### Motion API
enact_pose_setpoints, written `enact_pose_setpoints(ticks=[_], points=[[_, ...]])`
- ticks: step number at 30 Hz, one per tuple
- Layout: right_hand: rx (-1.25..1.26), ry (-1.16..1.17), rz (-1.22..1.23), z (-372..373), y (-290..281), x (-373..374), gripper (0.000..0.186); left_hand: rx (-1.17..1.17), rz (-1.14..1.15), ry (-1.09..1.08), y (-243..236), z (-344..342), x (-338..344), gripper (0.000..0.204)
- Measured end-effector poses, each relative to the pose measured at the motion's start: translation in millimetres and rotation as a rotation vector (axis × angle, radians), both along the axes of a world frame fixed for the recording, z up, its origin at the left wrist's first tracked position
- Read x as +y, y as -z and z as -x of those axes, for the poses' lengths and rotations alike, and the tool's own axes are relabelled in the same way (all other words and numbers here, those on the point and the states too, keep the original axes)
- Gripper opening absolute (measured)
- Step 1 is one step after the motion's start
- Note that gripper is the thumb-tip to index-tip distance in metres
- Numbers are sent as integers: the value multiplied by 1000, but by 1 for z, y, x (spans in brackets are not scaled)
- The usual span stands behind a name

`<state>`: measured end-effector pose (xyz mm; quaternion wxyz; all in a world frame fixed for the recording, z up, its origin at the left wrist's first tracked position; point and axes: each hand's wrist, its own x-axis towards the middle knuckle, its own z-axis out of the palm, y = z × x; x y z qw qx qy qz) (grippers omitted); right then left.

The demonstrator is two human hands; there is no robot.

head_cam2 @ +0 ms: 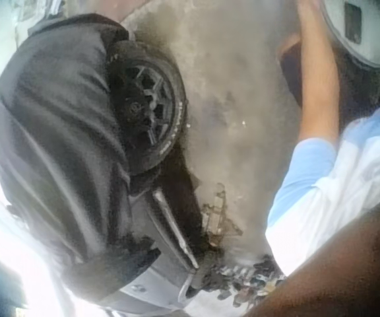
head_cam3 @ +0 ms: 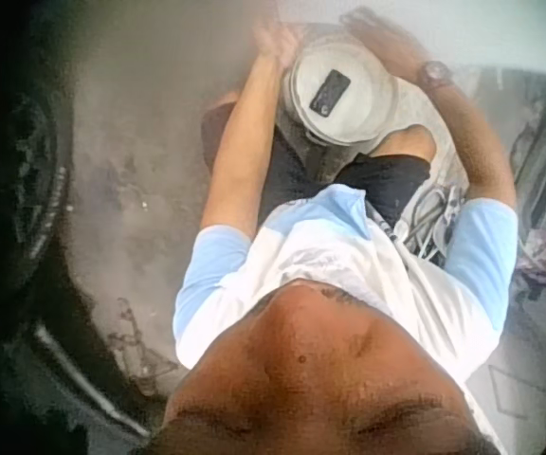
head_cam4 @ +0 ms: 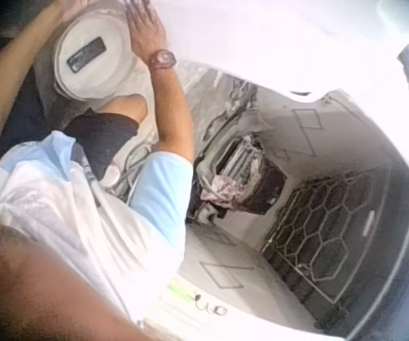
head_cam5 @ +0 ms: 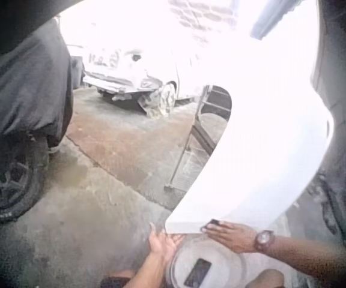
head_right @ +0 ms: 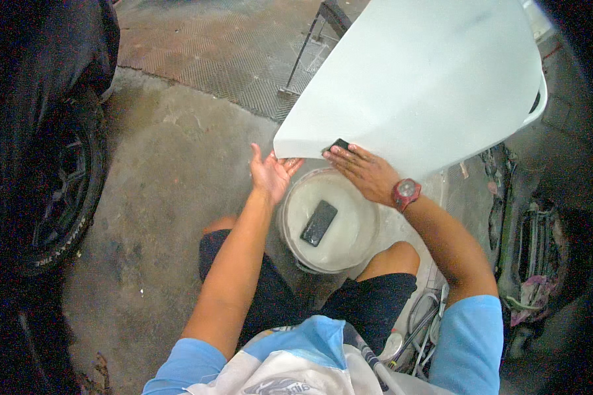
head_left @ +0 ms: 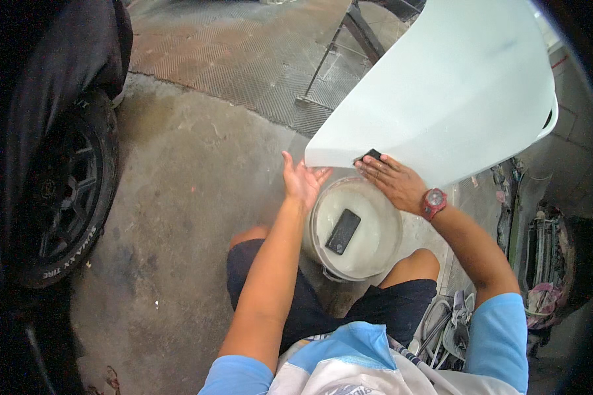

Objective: The person sands a white car bumper with a sanding block, repeatedly dipping it into a bucket of water. They work on the outer surface and edges, then flip the part to sand the inner side.

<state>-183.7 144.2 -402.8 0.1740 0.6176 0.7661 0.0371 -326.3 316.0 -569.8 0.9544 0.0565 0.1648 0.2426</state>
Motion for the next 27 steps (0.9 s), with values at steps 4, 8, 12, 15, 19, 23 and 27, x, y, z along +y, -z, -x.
enact_pose_setpoints(ticks=[4,8,12,15,19,23,27], points=[[163,-97,-232,20,53,36,73,-66,-41,4,2,-1,1,95],[281,-83,-359,26,90,47,71,71,-131,14,-2,-1,4,87],[-213,216,-404,-35,-30,-27,66,159,-371,72,-5,-5,1,96],[-466,393,-1083,-86,-131,-39,66,161,-357,70,-8,-7,-4,103],[-596,590,-1082,-58,-90,3,68,205,-320,41,-10,-10,-6,107],[-416,603,-526,10,21,1,68,209,-371,31,-10,-13,-5,108],[-150,483,-844,-36,-77,-13,76,250,-352,32,-8,-16,-5,108]])
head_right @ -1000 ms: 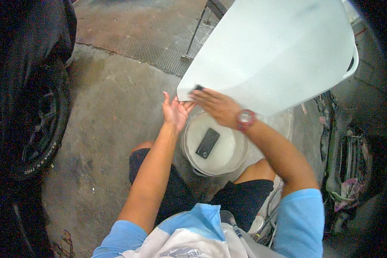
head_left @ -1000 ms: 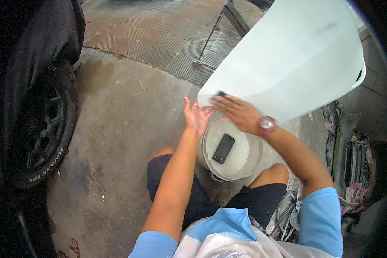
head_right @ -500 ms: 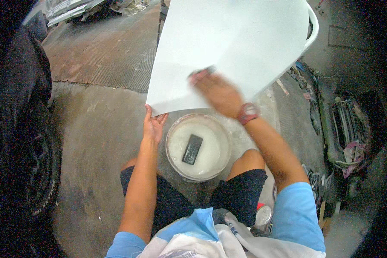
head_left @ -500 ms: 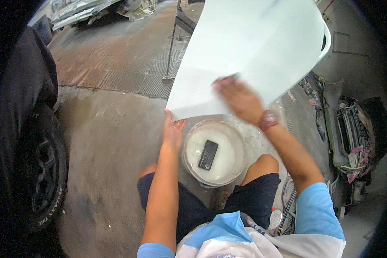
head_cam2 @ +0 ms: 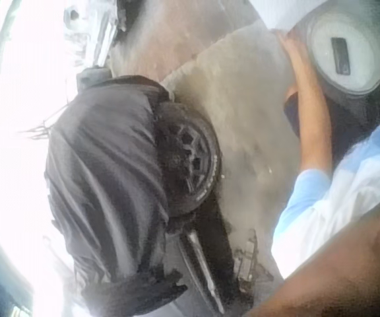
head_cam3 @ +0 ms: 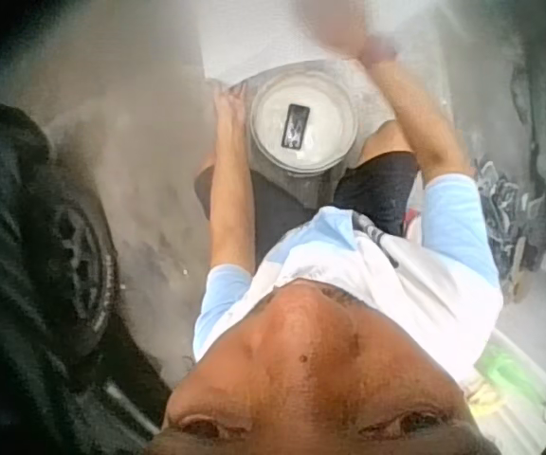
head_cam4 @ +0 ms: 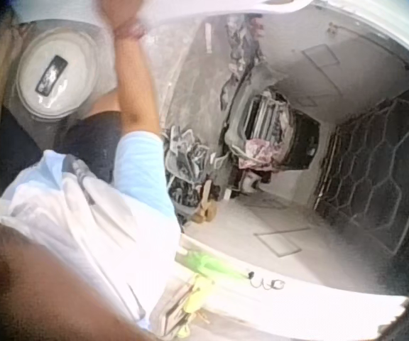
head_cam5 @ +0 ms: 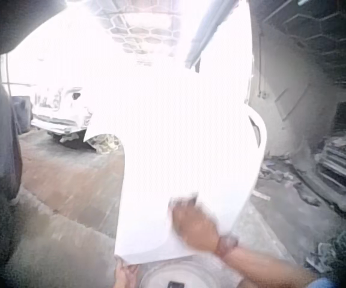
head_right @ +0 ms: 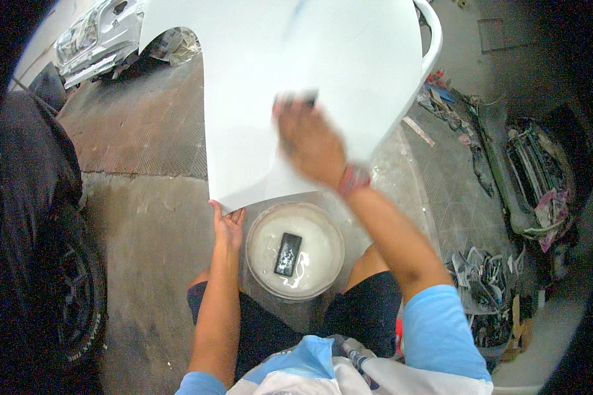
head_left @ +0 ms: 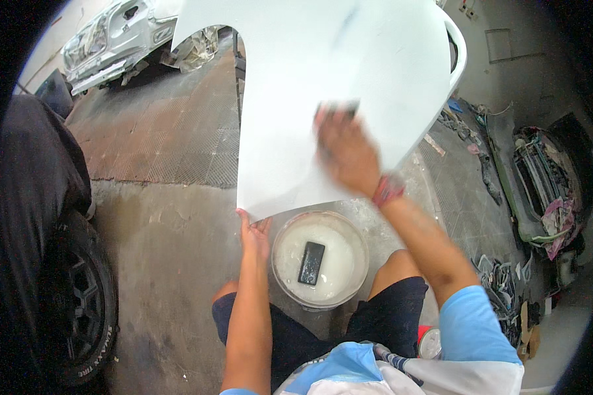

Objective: The person sands a white car bumper with a sanding block, repeatedly dipping it into a bucket of water. They work on the outer surface and edges, then flip the part to sand the inner side.

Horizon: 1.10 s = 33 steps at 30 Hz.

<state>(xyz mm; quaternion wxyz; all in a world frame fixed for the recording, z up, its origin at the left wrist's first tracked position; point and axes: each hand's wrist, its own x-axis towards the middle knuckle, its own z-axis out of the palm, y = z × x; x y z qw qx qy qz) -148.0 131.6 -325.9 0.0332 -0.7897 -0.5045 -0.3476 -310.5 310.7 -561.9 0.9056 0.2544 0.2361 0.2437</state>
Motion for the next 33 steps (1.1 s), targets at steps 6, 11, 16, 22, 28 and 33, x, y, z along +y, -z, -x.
enact_pose_setpoints(ticks=[6,11,16,22,28,33], points=[[-464,161,-294,-52,-109,48,64,-15,4,-9,6,-1,-2,107],[-25,-281,335,29,45,25,72,-32,-30,34,13,-5,6,103],[-277,-244,-87,-53,-98,56,65,16,-33,48,20,-5,7,104],[-387,-71,-224,-19,-125,103,69,15,-21,-37,25,-6,3,91],[-147,-253,378,16,-60,83,66,43,5,-1,27,-7,6,85],[-449,-229,59,-42,-151,128,65,33,2,-2,26,-4,4,80]])
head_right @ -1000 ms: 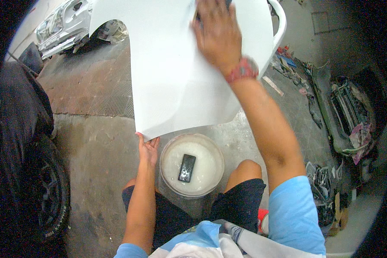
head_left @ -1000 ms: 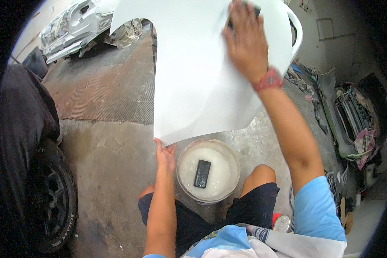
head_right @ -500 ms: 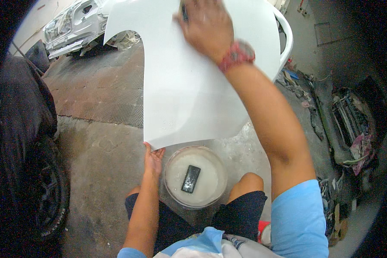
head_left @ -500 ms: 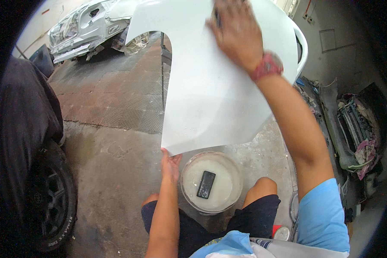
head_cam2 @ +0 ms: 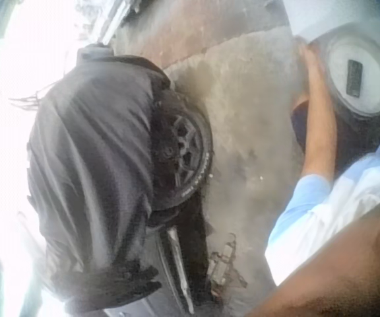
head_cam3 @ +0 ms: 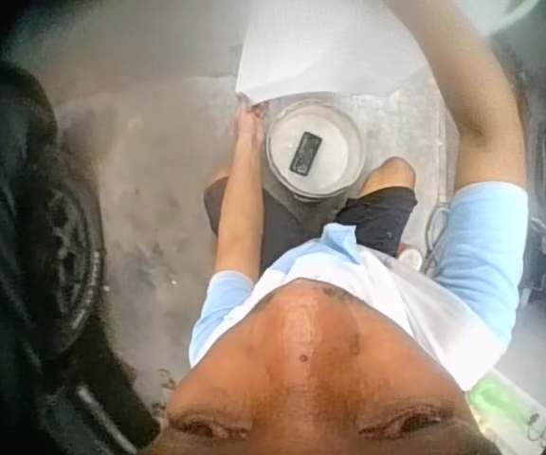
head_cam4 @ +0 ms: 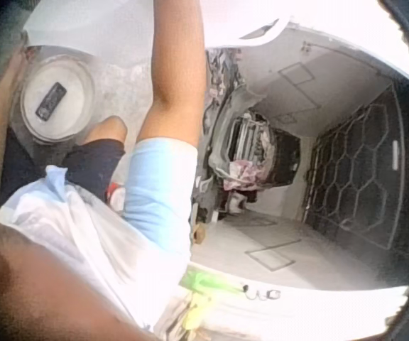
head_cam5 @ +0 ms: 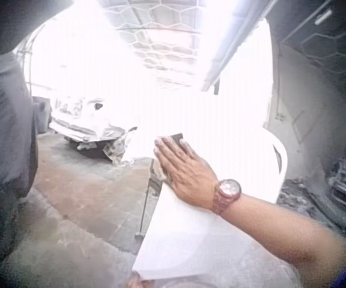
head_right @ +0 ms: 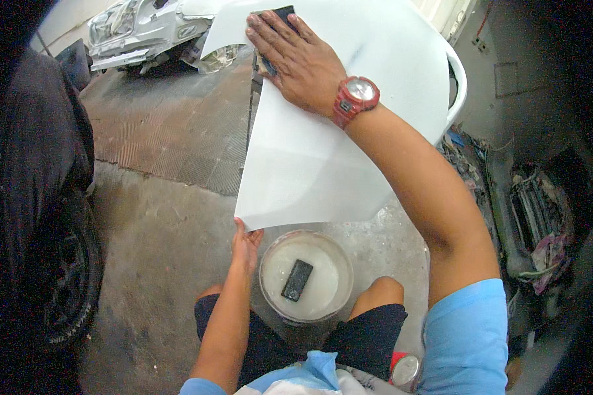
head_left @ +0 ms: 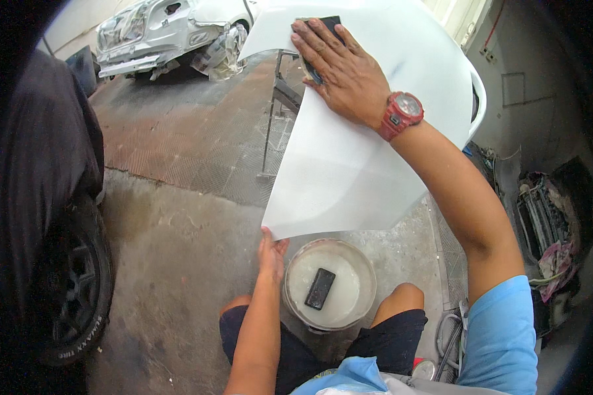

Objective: The person sands a white car bumper with a sanding block, repeatedly dipping it into a bucket of water. They work on the outer surface and edges, then flip the part to sand the inner side.

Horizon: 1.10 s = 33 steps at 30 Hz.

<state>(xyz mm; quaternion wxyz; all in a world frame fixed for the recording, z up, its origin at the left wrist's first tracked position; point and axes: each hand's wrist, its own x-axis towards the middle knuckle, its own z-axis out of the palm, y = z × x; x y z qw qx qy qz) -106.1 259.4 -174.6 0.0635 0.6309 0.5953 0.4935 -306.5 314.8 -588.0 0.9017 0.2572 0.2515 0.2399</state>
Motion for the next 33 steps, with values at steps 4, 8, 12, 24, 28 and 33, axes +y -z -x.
enact_pose_setpoints(ticks=[4,8,12,24,28,33], points=[[68,340,437,52,37,-43,68,-38,-14,6,1,2,-1,76],[195,206,356,47,40,-48,70,-25,5,48,3,2,1,73],[-51,31,52,-7,-13,33,71,-29,28,19,6,0,1,70],[-167,61,210,66,-26,78,64,-31,26,5,5,2,-1,75],[-38,-59,-165,44,-48,93,60,10,19,27,0,6,-1,76],[-103,-165,53,64,-36,95,53,-24,4,32,-4,7,-1,76]])
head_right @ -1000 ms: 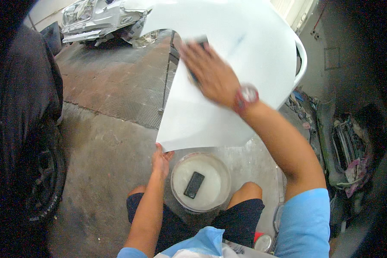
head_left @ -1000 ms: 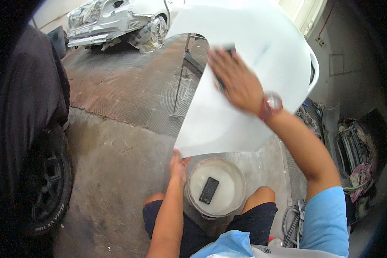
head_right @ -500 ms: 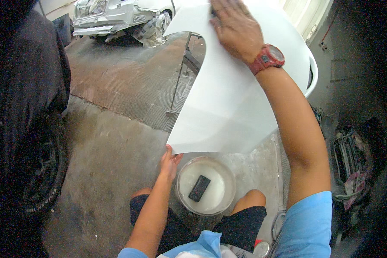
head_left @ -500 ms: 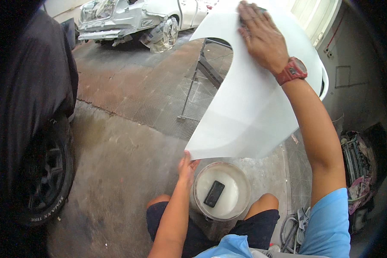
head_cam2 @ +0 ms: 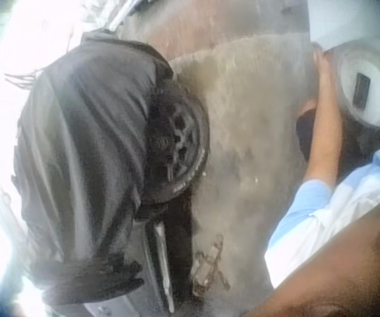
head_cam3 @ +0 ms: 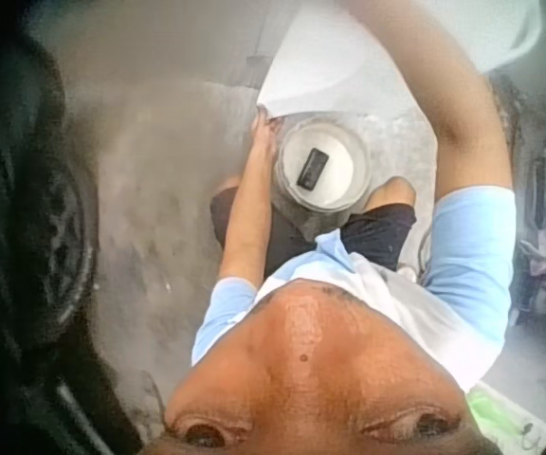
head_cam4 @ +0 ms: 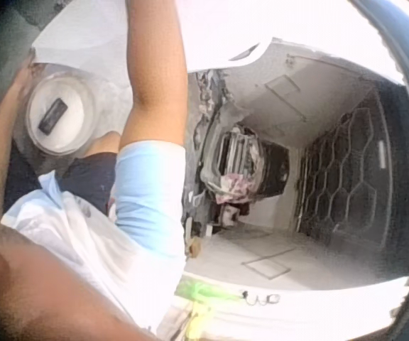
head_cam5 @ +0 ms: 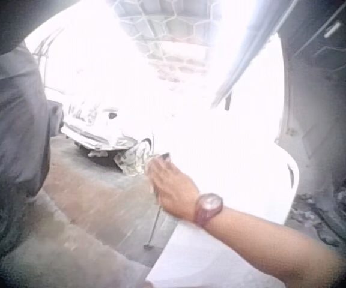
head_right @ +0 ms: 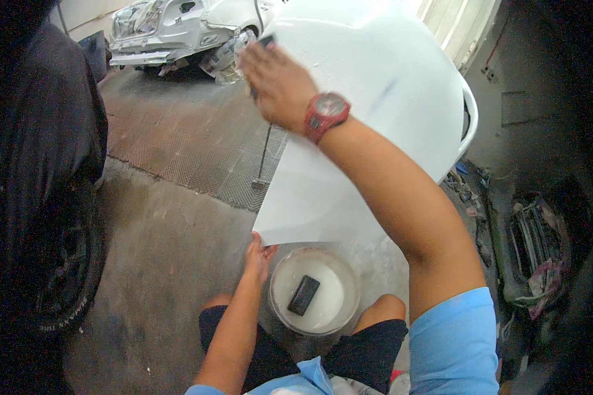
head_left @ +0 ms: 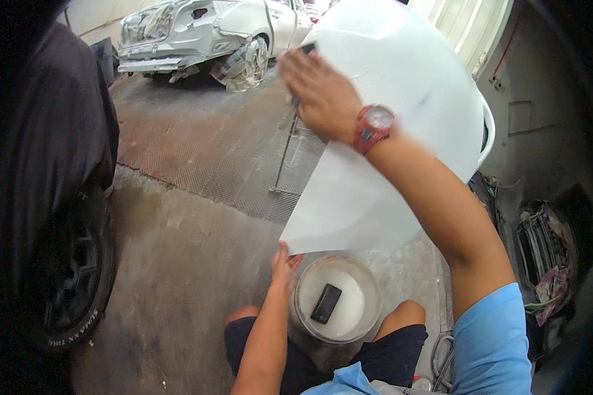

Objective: The person sands a white car bumper with a sanding block, repeatedly dipping it into a bucket of water. They work on the outer surface and edges, then flip the part to sand the inner side.

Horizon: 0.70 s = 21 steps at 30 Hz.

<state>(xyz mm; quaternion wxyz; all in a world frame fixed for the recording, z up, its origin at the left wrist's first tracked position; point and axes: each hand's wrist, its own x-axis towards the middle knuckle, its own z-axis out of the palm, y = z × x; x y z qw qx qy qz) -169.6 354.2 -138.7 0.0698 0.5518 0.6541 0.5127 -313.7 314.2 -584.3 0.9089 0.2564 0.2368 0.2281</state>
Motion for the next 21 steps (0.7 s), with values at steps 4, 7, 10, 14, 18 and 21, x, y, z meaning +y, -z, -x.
enact_pose_setpoints(ticks=[4,7,10,14,18,21], points=[[380,36,-294,3,-53,-12,41,62,-11,1,-2,1,0,78],[382,722,-47,-25,-109,-27,62,43,5,13,-4,3,1,80],[139,204,-370,-41,-63,-49,53,22,-13,22,-4,5,0,81],[293,225,117,-22,113,-122,70,19,-26,52,0,6,4,82],[209,197,162,-68,100,-184,68,14,-53,74,7,7,11,89],[296,250,-469,-147,-36,-187,61,5,-30,72,9,7,14,88]])
